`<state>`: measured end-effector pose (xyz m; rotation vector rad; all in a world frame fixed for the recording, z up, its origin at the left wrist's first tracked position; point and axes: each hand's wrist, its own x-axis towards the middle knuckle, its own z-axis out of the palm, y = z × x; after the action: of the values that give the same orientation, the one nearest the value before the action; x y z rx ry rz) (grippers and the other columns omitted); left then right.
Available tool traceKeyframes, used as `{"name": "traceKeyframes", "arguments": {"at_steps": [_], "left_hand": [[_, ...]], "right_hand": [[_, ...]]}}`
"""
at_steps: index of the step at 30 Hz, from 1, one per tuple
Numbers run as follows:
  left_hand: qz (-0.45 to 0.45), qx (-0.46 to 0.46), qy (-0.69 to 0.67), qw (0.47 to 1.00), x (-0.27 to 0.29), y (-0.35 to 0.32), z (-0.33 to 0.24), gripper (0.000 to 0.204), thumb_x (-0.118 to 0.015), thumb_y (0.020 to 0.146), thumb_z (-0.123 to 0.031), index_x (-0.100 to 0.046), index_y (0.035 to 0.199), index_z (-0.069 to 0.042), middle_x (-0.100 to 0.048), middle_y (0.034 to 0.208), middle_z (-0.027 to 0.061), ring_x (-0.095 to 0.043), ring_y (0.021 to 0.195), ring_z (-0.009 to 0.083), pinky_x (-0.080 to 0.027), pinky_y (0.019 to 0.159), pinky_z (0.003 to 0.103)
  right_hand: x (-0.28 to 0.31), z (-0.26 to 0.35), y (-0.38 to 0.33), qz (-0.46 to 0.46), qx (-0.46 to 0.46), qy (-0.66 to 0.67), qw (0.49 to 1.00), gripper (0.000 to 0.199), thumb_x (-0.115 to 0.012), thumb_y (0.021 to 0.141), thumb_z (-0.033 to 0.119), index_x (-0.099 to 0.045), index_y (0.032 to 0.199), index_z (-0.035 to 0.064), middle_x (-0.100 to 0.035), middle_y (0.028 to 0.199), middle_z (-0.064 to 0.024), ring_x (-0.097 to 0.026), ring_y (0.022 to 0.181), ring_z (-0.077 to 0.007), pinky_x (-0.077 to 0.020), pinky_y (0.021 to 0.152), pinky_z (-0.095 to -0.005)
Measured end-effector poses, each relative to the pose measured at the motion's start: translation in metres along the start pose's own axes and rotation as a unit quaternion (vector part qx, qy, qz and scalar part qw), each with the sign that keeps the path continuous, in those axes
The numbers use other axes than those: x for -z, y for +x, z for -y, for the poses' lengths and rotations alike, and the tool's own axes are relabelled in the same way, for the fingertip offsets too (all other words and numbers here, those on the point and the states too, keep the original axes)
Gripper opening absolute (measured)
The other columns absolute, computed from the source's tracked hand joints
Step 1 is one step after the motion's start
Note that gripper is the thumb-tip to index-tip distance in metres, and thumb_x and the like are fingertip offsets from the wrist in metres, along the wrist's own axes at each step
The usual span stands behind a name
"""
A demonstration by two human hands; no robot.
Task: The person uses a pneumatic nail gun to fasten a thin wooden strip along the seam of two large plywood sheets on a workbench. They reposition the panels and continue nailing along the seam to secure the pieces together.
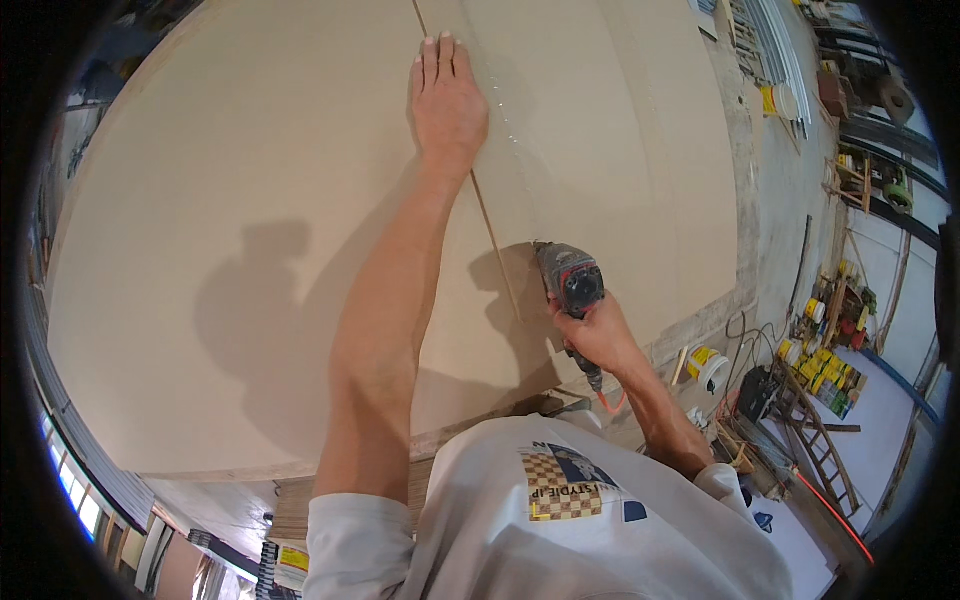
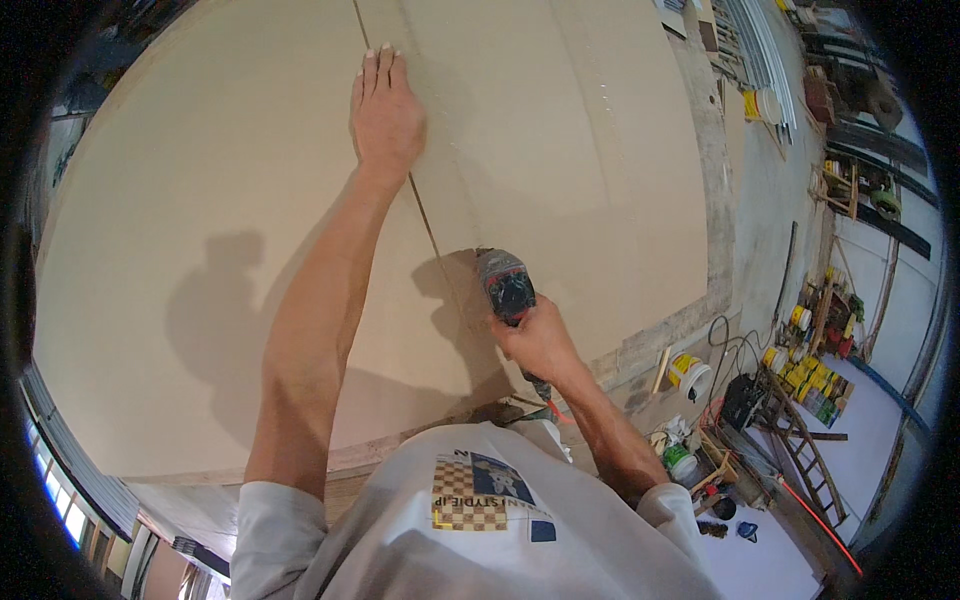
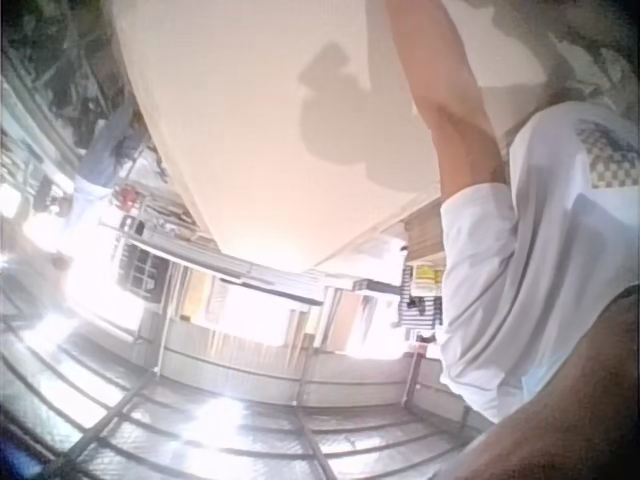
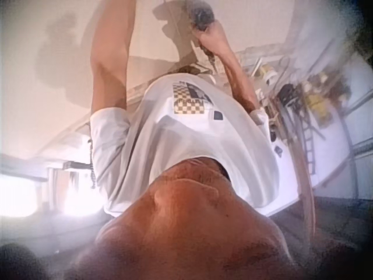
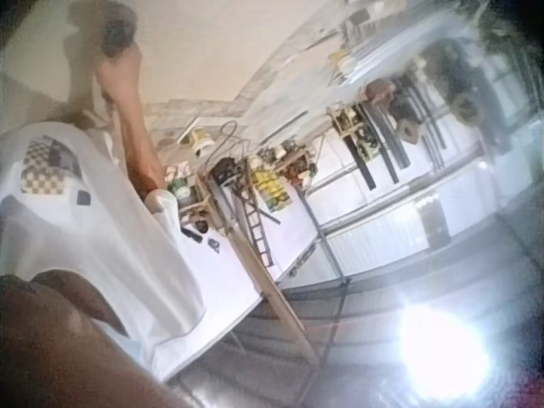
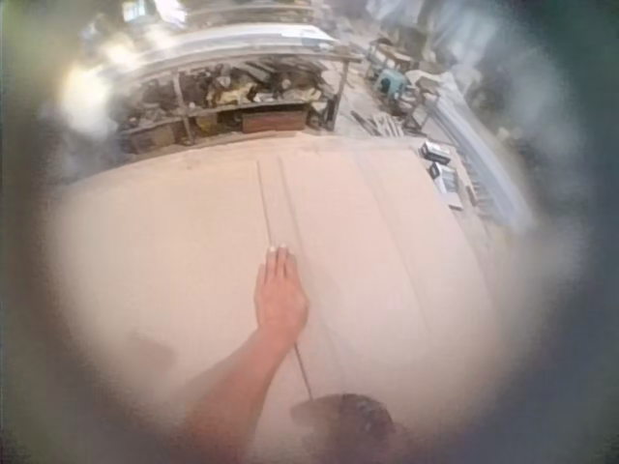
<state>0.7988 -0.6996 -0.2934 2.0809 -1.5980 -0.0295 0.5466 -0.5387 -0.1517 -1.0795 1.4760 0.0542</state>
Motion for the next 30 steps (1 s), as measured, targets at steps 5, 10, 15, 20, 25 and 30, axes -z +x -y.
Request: {"name": "traceKeyframes", "arguments": {"at_steps": [5,10,15,20,25,30], "left_hand": [[-0.028,-0.016,0.009,0.999,-0.005,0.012,0.002,0.045,-0.052,0.091,-0.002,-0.054,0.136,0.003,-0.050,0.152,0.0153,-0.038,0.147,0.0347,-0.029,0.123,0.045],[-0.031,-0.014,0.004,0.999,-0.010,0.019,0.007,0.046,-0.052,0.091,-0.002,-0.054,0.137,0.003,-0.050,0.152,0.0158,-0.039,0.147,0.0350,-0.029,0.123,0.045],[-0.027,-0.023,-0.002,0.999,-0.014,0.027,0.009,0.048,-0.054,0.090,-0.001,-0.053,0.137,0.003,-0.049,0.152,0.0169,-0.039,0.146,0.0357,-0.029,0.123,0.046],[-0.007,-0.014,0.008,1.000,-0.023,0.031,0.017,0.054,-0.054,0.088,0.002,-0.051,0.142,0.003,-0.046,0.156,0.0164,-0.036,0.148,0.0346,-0.028,0.124,0.045],[-0.009,-0.023,0.018,1.000,-0.031,0.031,0.018,0.050,-0.052,0.090,0.000,-0.052,0.140,0.003,-0.047,0.155,0.0170,-0.037,0.148,0.0354,-0.028,0.123,0.045],[-0.048,-0.031,0.005,0.998,-0.039,0.031,0.023,0.051,-0.054,0.085,0.002,-0.054,0.136,0.004,-0.051,0.151,0.0180,-0.041,0.145,0.0371,-0.030,0.121,0.046]], "right_hand": [[-0.001,0.003,-0.002,0.005,-0.023,0.017,1.000,0.025,-0.062,0.085,0.002,-0.067,0.110,0.0008,-0.065,0.080,-0.0033,-0.060,0.060,-0.0112,-0.0502,0.055,-0.0315],[-0.003,-0.022,0.004,-0.026,0.063,-0.015,0.998,0.025,-0.062,0.086,0.003,-0.067,0.110,0.0015,-0.064,0.078,-0.0032,-0.060,0.061,-0.0117,-0.0501,0.057,-0.0314],[-0.007,-0.024,0.002,-0.001,-0.037,0.052,0.998,0.023,-0.063,0.088,0.004,-0.066,0.111,-0.0005,-0.064,0.077,-0.0033,-0.061,0.063,-0.0119,-0.0501,0.057,-0.0307],[-0.004,-0.041,0.004,-0.008,-0.019,-0.012,1.000,0.036,-0.074,0.080,0.015,-0.060,0.108,-0.0042,-0.068,0.079,-0.0118,-0.063,0.072,-0.0208,-0.0533,0.071,-0.0377],[-0.010,-0.065,0.004,-0.004,-0.014,0.014,1.000,0.040,-0.074,0.080,0.015,-0.062,0.113,-0.0038,-0.069,0.085,-0.0140,-0.063,0.077,-0.0203,-0.0534,0.075,-0.0366],[-0.009,-0.062,0.004,-0.004,-0.035,0.024,0.999,0.040,-0.074,0.080,0.013,-0.062,0.114,-0.0031,-0.070,0.090,-0.0150,-0.064,0.081,-0.0200,-0.0533,0.078,-0.0356]]}}
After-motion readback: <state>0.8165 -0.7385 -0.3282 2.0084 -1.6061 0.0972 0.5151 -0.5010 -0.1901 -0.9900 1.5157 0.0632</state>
